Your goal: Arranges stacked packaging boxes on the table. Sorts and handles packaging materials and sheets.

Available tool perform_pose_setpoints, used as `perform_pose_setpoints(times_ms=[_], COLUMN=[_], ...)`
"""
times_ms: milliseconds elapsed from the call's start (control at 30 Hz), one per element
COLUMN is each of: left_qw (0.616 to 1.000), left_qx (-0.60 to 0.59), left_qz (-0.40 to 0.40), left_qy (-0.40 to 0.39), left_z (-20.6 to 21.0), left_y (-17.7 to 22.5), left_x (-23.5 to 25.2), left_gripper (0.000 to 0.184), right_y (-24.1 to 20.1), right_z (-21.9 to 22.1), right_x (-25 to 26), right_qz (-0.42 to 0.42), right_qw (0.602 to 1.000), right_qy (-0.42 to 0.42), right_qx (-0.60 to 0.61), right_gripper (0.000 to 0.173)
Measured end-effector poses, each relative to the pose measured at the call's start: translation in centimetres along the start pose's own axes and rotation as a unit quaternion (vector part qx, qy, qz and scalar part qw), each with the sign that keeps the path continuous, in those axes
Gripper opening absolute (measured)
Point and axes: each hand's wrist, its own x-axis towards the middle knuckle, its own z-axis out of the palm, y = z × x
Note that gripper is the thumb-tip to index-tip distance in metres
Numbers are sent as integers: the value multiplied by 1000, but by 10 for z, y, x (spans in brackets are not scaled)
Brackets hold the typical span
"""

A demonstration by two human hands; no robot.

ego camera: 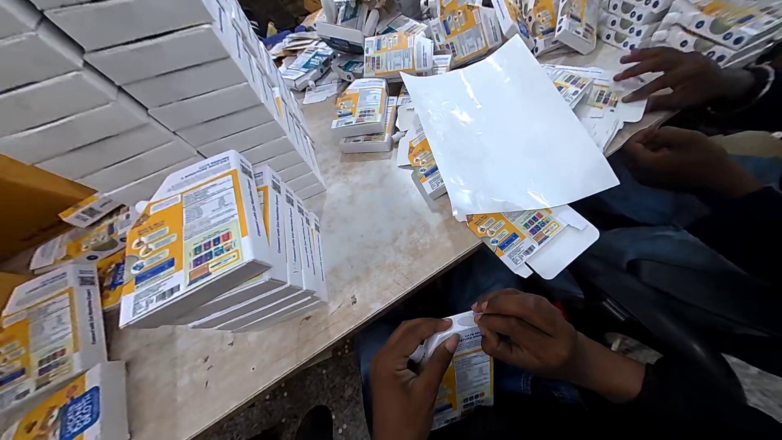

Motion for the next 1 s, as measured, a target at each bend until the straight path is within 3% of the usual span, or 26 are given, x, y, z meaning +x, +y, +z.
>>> perform_pose_setpoints(times_ms=[700,1000], left_qw=[1000,996], left_qx=[-4,48], left_qz=[1,67], left_qy=[-3,-19], left_z=[-2,-4], left_y=[0,-5], left_x=[0,4], left_gripper=[19,18], right_y=[0,0], right_z=[1,-2], right_x=[-3,-3], right_qz=[-12,12], right_qw=[1000,998], right_qy=[-21,-46], right_qx=[7,27], right_gripper=[5,8])
